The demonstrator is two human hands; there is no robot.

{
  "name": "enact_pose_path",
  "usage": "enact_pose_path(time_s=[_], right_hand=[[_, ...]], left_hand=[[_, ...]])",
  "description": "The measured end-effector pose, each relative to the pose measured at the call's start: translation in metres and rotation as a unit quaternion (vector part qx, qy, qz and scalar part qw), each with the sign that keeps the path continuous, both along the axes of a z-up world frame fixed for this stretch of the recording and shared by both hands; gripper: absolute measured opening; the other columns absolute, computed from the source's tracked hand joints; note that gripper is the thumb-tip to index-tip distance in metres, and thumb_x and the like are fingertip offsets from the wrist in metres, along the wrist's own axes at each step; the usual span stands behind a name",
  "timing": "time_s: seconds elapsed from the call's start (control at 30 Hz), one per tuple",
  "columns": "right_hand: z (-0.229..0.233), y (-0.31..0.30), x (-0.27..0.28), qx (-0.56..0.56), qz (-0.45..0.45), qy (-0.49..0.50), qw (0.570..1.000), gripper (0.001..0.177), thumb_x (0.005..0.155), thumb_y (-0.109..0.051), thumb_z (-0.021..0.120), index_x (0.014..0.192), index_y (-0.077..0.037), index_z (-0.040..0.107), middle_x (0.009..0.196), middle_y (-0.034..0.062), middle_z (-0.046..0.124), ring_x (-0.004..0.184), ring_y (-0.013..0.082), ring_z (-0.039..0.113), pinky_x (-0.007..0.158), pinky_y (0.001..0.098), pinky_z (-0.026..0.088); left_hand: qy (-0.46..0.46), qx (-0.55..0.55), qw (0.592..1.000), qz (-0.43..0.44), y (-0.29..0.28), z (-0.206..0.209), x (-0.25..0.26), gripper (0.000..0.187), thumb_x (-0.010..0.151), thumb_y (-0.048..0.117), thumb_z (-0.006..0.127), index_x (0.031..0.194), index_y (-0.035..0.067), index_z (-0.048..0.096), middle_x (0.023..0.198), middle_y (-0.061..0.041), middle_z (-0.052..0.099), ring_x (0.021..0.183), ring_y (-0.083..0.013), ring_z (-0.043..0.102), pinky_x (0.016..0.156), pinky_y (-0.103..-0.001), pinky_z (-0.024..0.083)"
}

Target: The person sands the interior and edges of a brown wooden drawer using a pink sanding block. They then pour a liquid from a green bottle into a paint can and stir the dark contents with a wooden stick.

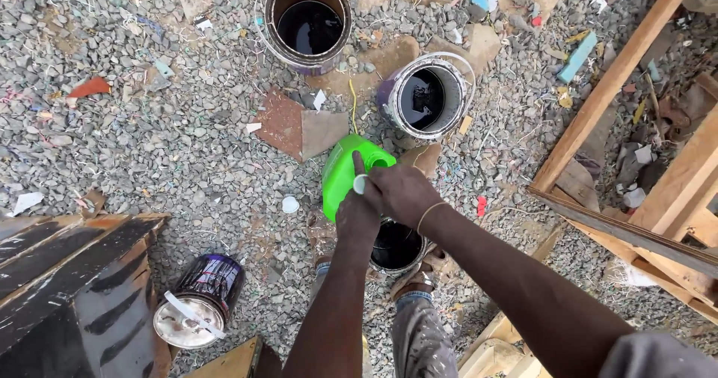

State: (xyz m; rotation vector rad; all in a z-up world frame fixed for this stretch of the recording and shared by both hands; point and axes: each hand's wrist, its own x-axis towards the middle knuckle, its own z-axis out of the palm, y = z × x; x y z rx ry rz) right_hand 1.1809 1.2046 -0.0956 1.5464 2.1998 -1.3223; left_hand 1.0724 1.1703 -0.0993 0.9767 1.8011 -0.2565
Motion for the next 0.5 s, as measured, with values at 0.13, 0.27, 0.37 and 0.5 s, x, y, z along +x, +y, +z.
enact_pose_path(time_s=[0.13,0.27,0.37,0.5], right_hand=[[0.065,0.008,-0.020,-0.057,-0.046,-0.029,0.997,0.041,0.103,-0.034,0.041,0.121,-0.005,0.064,0.088,0.0328,0.071,0.091,0.0538,0.071,0.084,0.0636,0.057],[0.002,-0.022,0.005,-0.053,-0.199,-0.049,0.977,0.044,0.104,-0.047,0.041,0.095,-0.012,0.066,0.079,0.0229,0.071,0.089,0.0471,0.072,0.078,0.0587,0.058],[-0.033,-0.074,0.024,-0.094,-0.320,-0.042,0.942,0.047,0.103,-0.047,0.040,0.086,-0.012,0.067,0.071,0.0163,0.072,0.086,0.0427,0.073,0.078,0.0567,0.058],[-0.016,-0.129,0.047,-0.212,-0.459,-0.007,0.863,0.049,0.100,-0.046,0.040,0.088,-0.012,0.073,0.070,0.0056,0.078,0.076,0.0224,0.078,0.080,0.0422,0.060]], left_hand=[[-0.022,0.031,0.999,0.002,-0.025,-0.028,-0.014,0.048,0.097,0.035,0.051,0.143,0.020,0.049,0.103,-0.013,0.074,0.103,-0.0377,0.074,0.085,-0.053,0.059],[-0.072,0.122,0.990,-0.014,-0.032,-0.029,-0.022,0.061,0.101,0.023,0.054,0.158,0.024,0.033,0.117,-0.023,0.069,0.109,-0.0463,0.069,0.091,-0.060,0.055],[-0.091,0.141,0.983,-0.070,-0.037,-0.010,-0.035,0.070,0.104,0.019,0.054,0.166,0.021,0.020,0.121,-0.032,0.066,0.115,-0.0516,0.065,0.095,-0.063,0.054],[-0.068,0.125,0.982,-0.120,-0.042,0.027,-0.023,0.067,0.104,0.022,0.054,0.165,0.020,0.026,0.121,-0.030,0.068,0.113,-0.0474,0.068,0.093,-0.059,0.058]])
